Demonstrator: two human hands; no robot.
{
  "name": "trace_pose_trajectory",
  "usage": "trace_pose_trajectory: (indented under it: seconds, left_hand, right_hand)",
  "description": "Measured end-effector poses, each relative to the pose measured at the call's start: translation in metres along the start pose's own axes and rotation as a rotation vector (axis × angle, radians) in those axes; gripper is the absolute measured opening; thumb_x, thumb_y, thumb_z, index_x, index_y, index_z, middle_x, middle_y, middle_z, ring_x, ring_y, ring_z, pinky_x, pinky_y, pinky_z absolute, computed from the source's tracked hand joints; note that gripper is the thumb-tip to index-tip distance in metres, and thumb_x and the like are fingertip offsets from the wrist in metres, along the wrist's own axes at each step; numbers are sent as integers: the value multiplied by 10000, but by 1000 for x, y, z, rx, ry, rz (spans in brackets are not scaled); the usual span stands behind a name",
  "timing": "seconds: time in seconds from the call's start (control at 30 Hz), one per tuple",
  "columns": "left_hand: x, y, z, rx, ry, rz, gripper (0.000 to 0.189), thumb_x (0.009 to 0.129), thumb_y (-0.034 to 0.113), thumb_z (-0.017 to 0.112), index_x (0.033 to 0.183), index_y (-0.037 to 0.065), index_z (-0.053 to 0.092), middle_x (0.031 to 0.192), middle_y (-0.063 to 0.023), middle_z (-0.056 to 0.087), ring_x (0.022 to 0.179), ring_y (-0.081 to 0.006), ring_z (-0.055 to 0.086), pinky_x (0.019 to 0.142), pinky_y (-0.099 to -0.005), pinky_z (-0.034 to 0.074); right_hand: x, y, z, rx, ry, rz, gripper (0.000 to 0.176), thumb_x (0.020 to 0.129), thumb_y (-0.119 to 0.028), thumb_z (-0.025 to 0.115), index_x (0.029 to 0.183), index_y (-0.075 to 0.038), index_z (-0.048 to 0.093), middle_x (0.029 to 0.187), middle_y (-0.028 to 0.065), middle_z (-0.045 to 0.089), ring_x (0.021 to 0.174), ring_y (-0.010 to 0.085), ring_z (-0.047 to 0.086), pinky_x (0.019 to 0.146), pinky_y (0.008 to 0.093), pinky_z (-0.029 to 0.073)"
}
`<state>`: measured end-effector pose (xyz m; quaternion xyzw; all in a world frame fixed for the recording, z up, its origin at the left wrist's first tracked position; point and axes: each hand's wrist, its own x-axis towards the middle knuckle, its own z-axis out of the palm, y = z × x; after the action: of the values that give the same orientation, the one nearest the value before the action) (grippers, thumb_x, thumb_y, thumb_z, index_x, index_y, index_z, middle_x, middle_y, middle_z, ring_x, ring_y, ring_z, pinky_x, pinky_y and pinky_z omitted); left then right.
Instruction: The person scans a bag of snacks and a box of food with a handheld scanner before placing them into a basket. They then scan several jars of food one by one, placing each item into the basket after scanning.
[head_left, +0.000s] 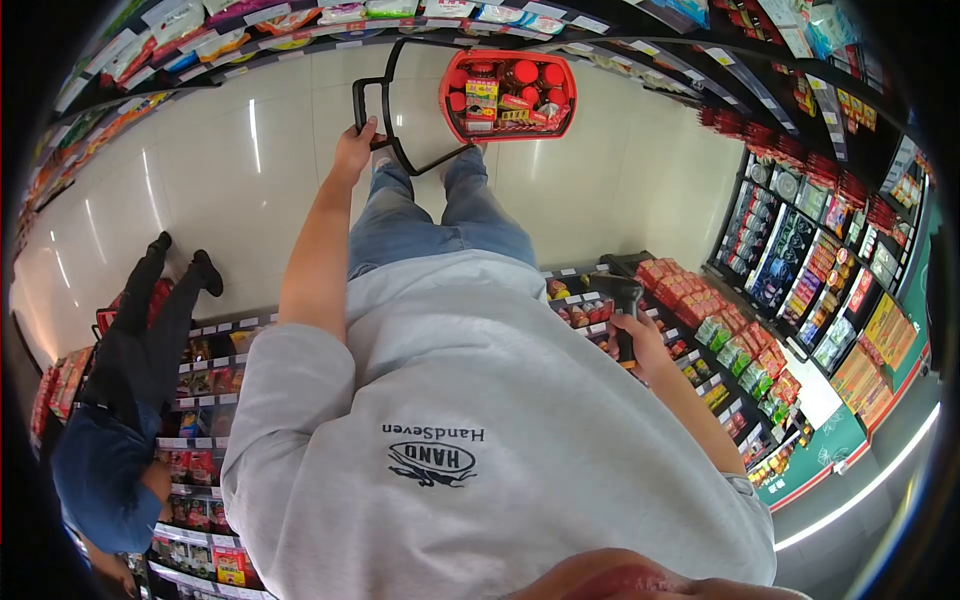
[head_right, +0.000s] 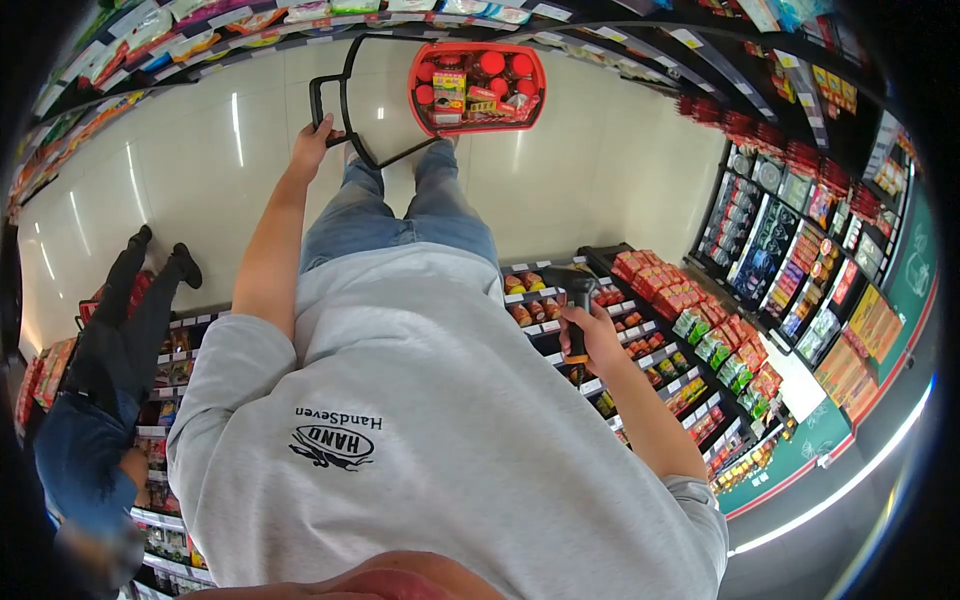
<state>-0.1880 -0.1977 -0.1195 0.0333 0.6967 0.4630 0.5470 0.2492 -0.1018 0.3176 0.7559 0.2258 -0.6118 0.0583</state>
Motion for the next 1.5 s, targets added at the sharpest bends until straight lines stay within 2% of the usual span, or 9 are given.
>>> trace_pose_trajectory:
  seconds: [0.6,0.7,0.77,0.8,0.87,1.03,1.13,1.3,1.5]
  left_hand:
    - [-10,36,-146,115,276,-118,423,990,400,642,1047,-17,609,959,-99,674,970,-220,711,793,-342,600]
    - [5,43,-193,680,333,-137,509,954,373,658,1222,-51,573,1049,-159,694,990,-264,695,853,-383,567]
    - [-1,28,-181,1239,824,116,604,903,317,666,1338,-54,472,1181,-257,631,1111,-373,625,966,-459,494]
    - [-14,45,-148,1435,971,183,625,903,301,666,1375,-42,441,1199,-270,607,1161,-392,592,1004,-477,465]
    - [-24,58,-90,1468,783,364,598,886,263,695,1345,-49,470,1189,-260,590,1198,-399,562,1011,-485,460]
    - [32,-23,80,1163,33,356,417,919,210,687,1300,70,598,1234,-145,645,1190,-334,587,1014,-437,484]
    - [99,-73,195,1228,-139,780,441,929,281,670,1294,40,615,1222,-168,646,1169,-361,595,1007,-466,484]
    - [194,-116,337,1600,-129,618,596,862,511,683,1242,55,634,1251,-158,607,1123,-365,611,1000,-475,490]
    - [268,-135,358,1666,-360,194,554,899,467,636,1262,49,627,1274,-192,651,1170,-374,623,991,-466,494]
  right_hand:
    - [70,-2,-59,-12,-54,77,198,899,-179,653,1025,-83,534,798,38,575,542,146,566,462,297,464]
    - [107,-7,-70,-49,-74,91,199,888,-163,676,1038,-87,571,770,24,578,536,138,567,466,294,459]
    - [135,-9,-80,-40,-118,126,211,889,-167,675,1059,-87,580,770,21,577,538,133,567,468,292,459]
    - [152,-10,-83,-43,-150,138,226,889,-171,675,1080,-87,589,770,18,577,540,128,567,469,290,459]
    - [191,-3,-93,-43,-162,170,268,892,-181,673,1129,-87,591,770,18,576,547,124,571,477,287,462]
    - [283,15,-95,-27,-213,193,242,894,-152,671,1104,-63,590,780,38,594,554,137,579,492,285,466]
    - [336,33,-90,19,-245,206,232,895,-149,687,1076,-58,575,778,40,596,561,132,585,494,289,470]
    - [380,55,-74,129,-261,210,261,904,-159,673,1105,-38,559,798,45,593,566,131,585,480,272,459]
    - [378,77,-84,274,-252,239,190,898,-143,675,1010,-47,556,794,58,598,577,148,593,506,282,467]
